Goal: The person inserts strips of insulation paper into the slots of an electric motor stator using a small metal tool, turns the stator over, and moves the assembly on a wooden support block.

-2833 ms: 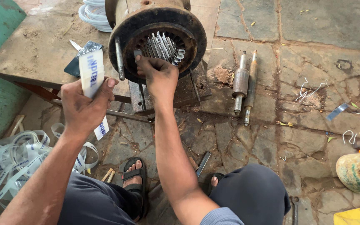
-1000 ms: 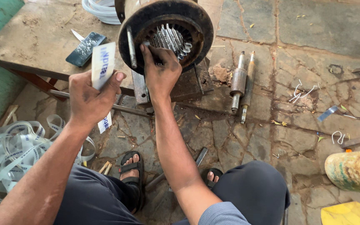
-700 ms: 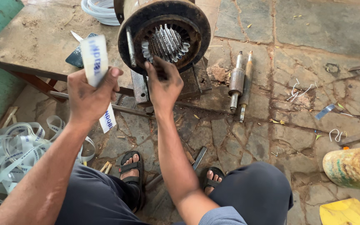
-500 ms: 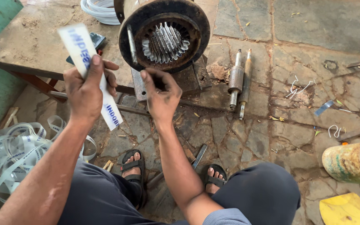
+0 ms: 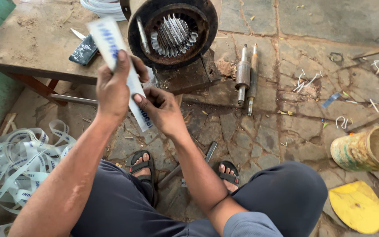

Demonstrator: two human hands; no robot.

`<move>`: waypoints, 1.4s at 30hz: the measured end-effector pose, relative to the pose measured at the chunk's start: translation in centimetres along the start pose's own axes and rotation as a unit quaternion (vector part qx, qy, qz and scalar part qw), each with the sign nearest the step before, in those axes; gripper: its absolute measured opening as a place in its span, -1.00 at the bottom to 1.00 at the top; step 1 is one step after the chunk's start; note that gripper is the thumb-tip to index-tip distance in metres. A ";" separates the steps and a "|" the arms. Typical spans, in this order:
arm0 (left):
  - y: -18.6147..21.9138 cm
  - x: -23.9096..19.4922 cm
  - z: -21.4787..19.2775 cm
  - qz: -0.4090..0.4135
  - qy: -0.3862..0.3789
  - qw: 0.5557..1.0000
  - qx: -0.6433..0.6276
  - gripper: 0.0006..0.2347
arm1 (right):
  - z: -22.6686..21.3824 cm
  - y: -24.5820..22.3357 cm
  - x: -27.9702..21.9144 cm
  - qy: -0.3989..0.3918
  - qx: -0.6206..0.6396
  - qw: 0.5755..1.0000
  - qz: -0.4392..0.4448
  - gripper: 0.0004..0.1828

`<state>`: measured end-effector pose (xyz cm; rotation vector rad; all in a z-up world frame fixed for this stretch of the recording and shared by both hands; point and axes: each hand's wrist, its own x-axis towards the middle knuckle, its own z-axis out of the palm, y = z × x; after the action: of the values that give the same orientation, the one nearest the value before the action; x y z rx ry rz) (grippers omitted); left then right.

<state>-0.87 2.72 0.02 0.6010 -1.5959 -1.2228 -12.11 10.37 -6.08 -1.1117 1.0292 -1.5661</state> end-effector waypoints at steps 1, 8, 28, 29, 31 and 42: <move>-0.3 -0.1 0.1 -0.025 -0.022 0.999 0.009 -0.60 | 0.1 0.6 0.0 0.014 -0.002 1.000 -0.013 -0.71; -1.5 0.2 0.0 -0.091 -0.160 0.970 0.161 -0.68 | 2.5 5.0 -1.4 0.165 -0.033 0.978 -0.125 -0.71; 4.5 -1.2 -1.3 0.092 -0.136 0.961 0.224 -0.79 | -20.0 32.3 -14.4 0.477 -0.399 0.682 0.384 -0.37; 4.3 -1.5 -1.4 0.098 -0.138 0.962 0.216 -0.79 | -19.6 32.7 -15.1 0.464 -0.411 0.689 0.376 -0.37; 3.8 -1.6 -2.0 0.106 -0.129 0.962 0.214 -0.79 | -19.6 32.9 -15.1 0.460 -0.417 0.675 0.399 -0.40; -1.2 1.5 -6.3 0.064 -0.025 0.959 0.274 -0.80 | -20.3 30.4 -14.9 0.420 -0.552 0.605 0.392 -0.50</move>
<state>4.04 -1.57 -0.54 0.7998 -1.9991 -0.6954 -22.84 20.38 -42.75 -0.2861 2.8788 -0.4800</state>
